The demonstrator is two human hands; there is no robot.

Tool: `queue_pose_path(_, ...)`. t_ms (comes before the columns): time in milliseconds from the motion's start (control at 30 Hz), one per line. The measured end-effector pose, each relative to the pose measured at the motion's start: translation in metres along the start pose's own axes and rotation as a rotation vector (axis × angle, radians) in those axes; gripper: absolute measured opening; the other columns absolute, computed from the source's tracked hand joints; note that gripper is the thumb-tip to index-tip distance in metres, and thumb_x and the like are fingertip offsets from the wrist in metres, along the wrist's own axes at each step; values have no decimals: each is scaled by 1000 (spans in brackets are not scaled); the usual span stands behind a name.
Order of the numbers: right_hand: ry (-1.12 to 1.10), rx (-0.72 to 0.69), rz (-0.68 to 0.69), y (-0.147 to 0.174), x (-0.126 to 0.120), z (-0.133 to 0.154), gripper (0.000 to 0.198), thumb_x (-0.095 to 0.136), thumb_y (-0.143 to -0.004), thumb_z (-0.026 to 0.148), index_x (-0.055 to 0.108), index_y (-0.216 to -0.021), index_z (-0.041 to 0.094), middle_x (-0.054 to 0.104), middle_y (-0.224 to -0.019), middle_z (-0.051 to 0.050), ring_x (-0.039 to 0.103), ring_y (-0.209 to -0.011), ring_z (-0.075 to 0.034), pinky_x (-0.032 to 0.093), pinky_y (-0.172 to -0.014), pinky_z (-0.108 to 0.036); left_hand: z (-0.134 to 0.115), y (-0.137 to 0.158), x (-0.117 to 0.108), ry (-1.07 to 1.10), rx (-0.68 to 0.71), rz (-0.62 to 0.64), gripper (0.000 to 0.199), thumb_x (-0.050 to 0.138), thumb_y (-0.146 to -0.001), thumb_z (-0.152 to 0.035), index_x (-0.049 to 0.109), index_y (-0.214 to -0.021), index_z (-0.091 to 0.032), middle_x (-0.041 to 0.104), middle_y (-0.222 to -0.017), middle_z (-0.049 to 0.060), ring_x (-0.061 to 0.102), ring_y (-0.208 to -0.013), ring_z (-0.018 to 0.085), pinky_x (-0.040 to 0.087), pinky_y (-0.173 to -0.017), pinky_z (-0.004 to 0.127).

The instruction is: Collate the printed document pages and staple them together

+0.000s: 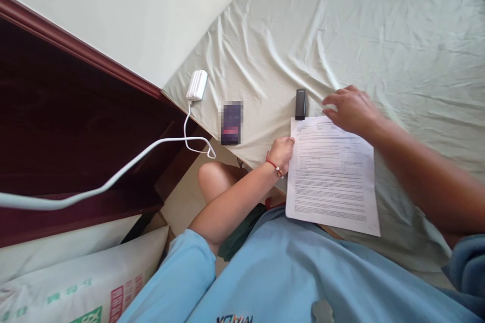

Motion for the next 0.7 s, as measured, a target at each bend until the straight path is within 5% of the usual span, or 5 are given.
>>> queue_pose_path(100,-61,-222,-107,15,-6,37,45,48,-108,24,76,-142,30,72,-152,-7,55,-152,-38,37,-127,-66,-2,3,3,-31,-2,17,22,67,-86,-18,64,-65,-19,65,-61,3,64,-65,19,46,-66,30)
queue_pose_path(267,-33,-361,-31,24,10,59,60,45,-101,5,75,-143,37,74,-150,1,51,-159,-33,17,-137,-72,-6,6,5,-30,9,7,24,61,-90,-15,66,-67,-18,66,-62,3,66,-68,19,47,-69,30)
queue_pose_path(433,-3,-338,4,28,24,59,68,42,-96,0,72,-150,27,70,-156,-7,57,-152,-33,18,-135,-76,-3,3,3,-30,0,-3,22,66,-89,-14,67,-68,-19,65,-62,2,64,-67,20,48,-71,30)
queue_pose_path(700,-40,-299,-70,31,23,57,59,42,-105,12,70,-152,35,71,-155,-2,58,-150,-31,24,-133,-70,2,0,0,-66,44,-49,20,69,-88,-18,68,-68,-19,63,-62,1,60,-66,18,48,-72,29)
Point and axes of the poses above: each hand's wrist, its own y-axis away from the middle knuckle, its own x-axis out of the palm, z = x × y, the point moved 6 cm from there along -y, towards the middle knuckle
